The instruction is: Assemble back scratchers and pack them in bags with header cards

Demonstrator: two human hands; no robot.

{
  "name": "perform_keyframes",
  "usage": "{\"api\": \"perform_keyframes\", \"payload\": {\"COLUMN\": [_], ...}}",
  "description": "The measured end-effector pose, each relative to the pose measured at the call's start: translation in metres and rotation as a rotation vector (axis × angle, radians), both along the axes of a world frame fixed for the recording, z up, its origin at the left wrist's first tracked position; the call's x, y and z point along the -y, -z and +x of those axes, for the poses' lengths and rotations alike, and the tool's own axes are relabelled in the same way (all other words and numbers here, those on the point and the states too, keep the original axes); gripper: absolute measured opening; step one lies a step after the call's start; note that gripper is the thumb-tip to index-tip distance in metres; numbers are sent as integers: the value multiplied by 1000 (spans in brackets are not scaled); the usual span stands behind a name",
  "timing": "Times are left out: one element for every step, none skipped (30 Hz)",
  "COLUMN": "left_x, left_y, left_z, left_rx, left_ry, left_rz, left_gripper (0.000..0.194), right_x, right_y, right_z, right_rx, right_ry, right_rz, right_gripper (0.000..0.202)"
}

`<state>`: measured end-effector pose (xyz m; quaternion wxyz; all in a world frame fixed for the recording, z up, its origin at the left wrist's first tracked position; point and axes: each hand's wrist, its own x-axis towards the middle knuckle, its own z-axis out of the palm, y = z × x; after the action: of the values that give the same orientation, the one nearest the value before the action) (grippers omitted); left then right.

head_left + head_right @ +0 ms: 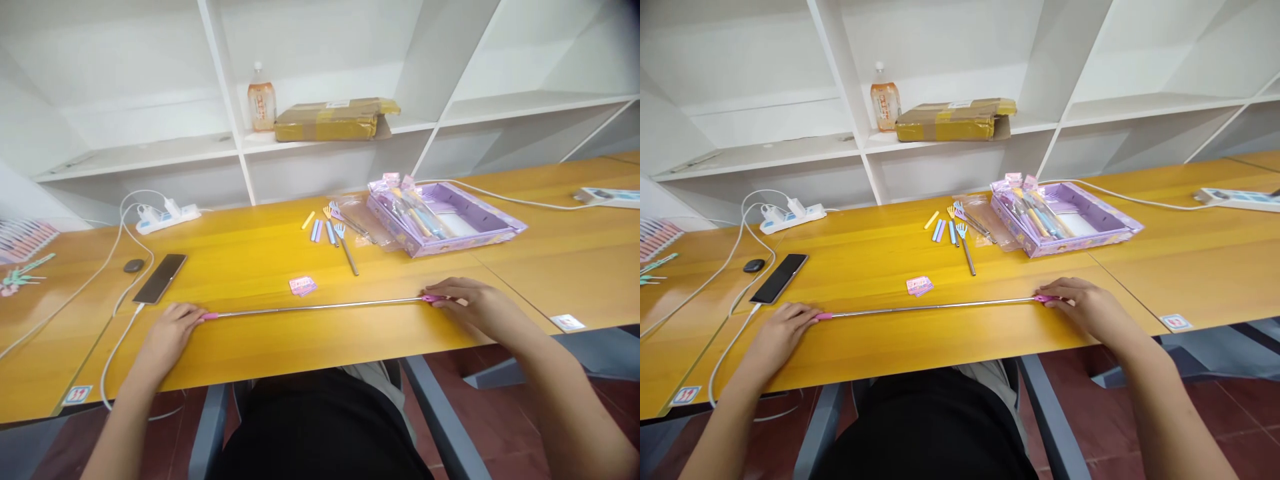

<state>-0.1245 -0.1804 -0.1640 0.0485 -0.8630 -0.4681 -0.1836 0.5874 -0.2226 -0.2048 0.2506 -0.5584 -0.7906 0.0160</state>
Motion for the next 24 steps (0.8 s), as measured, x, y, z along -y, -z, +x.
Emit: {"api": "perform_keyframes", "payload": {"left_x": [1, 2, 4, 7, 11, 15, 20, 25, 31, 36, 40, 43, 45, 45, 44, 42, 40, 38, 35, 34, 33, 33, 33, 33], "left_y": [-1, -1, 0, 2, 5, 10, 14, 19, 24, 28, 31, 33, 33, 34, 34, 33, 33, 32, 32, 32, 32, 31, 31, 31], "left_z": [5, 13, 24, 38, 55, 74, 95, 115, 133, 150, 163, 173, 180, 184, 185, 184, 182, 181, 179, 178, 178, 178, 178, 178], "left_rx": [9, 25, 43, 54, 68, 80, 107, 125, 121, 104, 98, 78, 61, 55, 58, 69, 84, 98, 104, 105, 106, 108, 112, 117], "left_ry": [19, 43, 75, 107, 127, 156, 215, 253, 268, 279, 291, 282, 268, 263, 262, 264, 266, 262, 253, 244, 238, 238, 245, 251], "left_rz": [-9, -17, -30, -48, -33, -17, 0, 14, 28, 24, 16, 19, 19, 16, 17, 19, 23, 32, 43, 51, 51, 45, 34, 21], "left_gripper": [42, 40, 37, 34, 31, 29, 27, 25, 24, 23, 21, 21, 20, 19, 19, 18, 17, 17, 17, 18, 18, 18, 19, 19], "right_x": [-3, -5, -7, -8, -9, -9, -9, -9, -8, -7, -6, -4, -2, 0, 2, 5, 7, 10, 12, 14, 16, 17, 18, 19], "right_y": [-1, -2, -3, -5, -8, -10, -13, -15, -17, -18, -19, -19, -19, -18, -17, -16, -14, -12, -11, -9, -8, -7, -6, -6], "right_z": [-5, -12, -24, -39, -57, -77, -99, -122, -143, -164, -182, -197, -209, -219, -226, -231, -234, -237, -238, -239, -240, -240, -240, -239], "right_rx": [-10, -25, -40, -53, -59, -53, -56, -67, -89, -110, -121, -116, -99, -75, -51, -30, -15, -6, 1, 3, -2, -14, -31, -50], "right_ry": [-30, -68, -107, -151, -181, -216, -263, -301, -340, -397, -443, -459, -459, -449, -431, -409, -383, -350, -315, -286, -264, -251, -247, -246], "right_rz": [-8, -10, -6, 0, 29, 40, 55, 81, 107, 128, 137, 148, 162, 171, 182, 192, 198, 206, 211, 215, 218, 219, 217, 210], "right_gripper": [28, 29, 28, 27, 26, 25, 23, 23, 23, 21, 20, 18, 18, 18, 17, 17, 17, 17, 17, 16, 16, 17, 16, 16]}}
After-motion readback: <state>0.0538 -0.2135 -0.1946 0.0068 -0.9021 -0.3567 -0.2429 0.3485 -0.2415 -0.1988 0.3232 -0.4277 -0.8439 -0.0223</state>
